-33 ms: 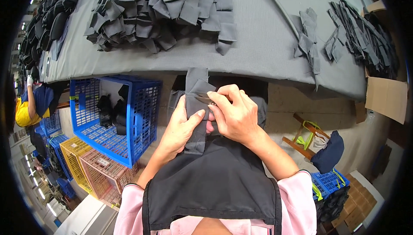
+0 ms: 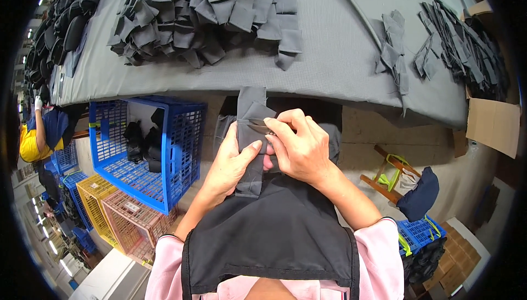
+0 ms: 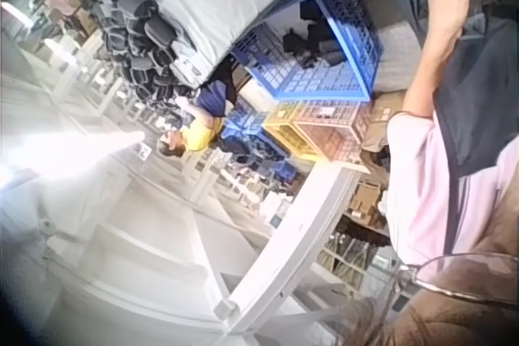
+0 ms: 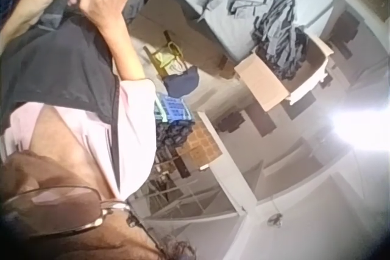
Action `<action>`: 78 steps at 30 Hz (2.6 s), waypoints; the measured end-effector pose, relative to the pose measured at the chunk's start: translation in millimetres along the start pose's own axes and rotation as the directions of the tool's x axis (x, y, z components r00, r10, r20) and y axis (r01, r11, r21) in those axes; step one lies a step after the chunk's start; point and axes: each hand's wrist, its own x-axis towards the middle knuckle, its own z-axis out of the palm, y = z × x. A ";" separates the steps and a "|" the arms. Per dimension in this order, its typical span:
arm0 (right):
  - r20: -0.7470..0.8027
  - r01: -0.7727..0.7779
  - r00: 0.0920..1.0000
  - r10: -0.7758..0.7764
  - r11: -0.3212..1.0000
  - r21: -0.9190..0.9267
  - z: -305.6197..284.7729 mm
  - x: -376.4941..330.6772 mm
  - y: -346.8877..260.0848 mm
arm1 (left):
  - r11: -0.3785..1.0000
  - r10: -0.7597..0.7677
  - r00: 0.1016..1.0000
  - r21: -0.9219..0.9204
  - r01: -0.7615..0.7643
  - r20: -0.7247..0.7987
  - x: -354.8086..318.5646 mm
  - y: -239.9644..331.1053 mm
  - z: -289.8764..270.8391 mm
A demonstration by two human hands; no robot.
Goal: Trimming and cleaning excess material from small black fabric components using scissors in a manufacturing environment.
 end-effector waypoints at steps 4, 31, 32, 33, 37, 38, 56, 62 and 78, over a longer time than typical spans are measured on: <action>0.015 0.040 0.999 -0.041 0.997 0.064 2.0 1.1 0.6 | 0.999 0.034 0.999 0.024 -0.034 0.009 -1.1 1.1 2.7; 0.568 -0.736 0.630 0.530 0.172 0.655 6.6 -3.8 9.1 | 0.998 -0.043 0.997 -0.033 0.046 0.068 -3.2 -11.3 -2.9; 0.571 -0.738 0.626 0.531 0.168 0.653 6.3 -4.5 8.0 | 0.997 -0.054 0.995 -0.058 0.059 0.089 -4.0 -12.9 -4.3; 0.569 -0.733 0.634 0.524 0.171 0.659 5.9 -5.0 6.4 | 0.996 -0.060 0.994 -0.058 0.065 0.089 -5.3 -13.2 -5.5; 0.613 -0.752 0.575 0.541 0.055 0.657 7.2 -8.6 5.4 | 0.983 -0.087 0.992 -0.155 0.100 0.092 -11.2 -13.2 -8.7; 0.614 -0.753 0.572 0.544 0.051 0.656 11.7 -13.1 5.4 | 0.979 -0.111 0.990 -0.164 0.124 0.088 -12.3 -13.3 -8.7; 0.090 -0.269 0.963 0.256 0.860 0.434 29.3 -37.2 -7.5 | 0.994 -0.101 0.967 -0.073 0.086 -0.233 -9.0 -23.1 -0.5; 0.493 -0.615 0.765 0.416 0.243 0.750 12.8 -24.2 -4.9 | 0.989 0.032 0.999 -0.144 -0.038 -0.039 -3.9 -28.0 -7.9; 0.172 -0.189 0.970 0.172 0.978 0.086 -26.9 -8.2 -2.9 | 0.937 -0.033 0.999 -0.348 0.042 0.032 -1.2 -10.9 -13.5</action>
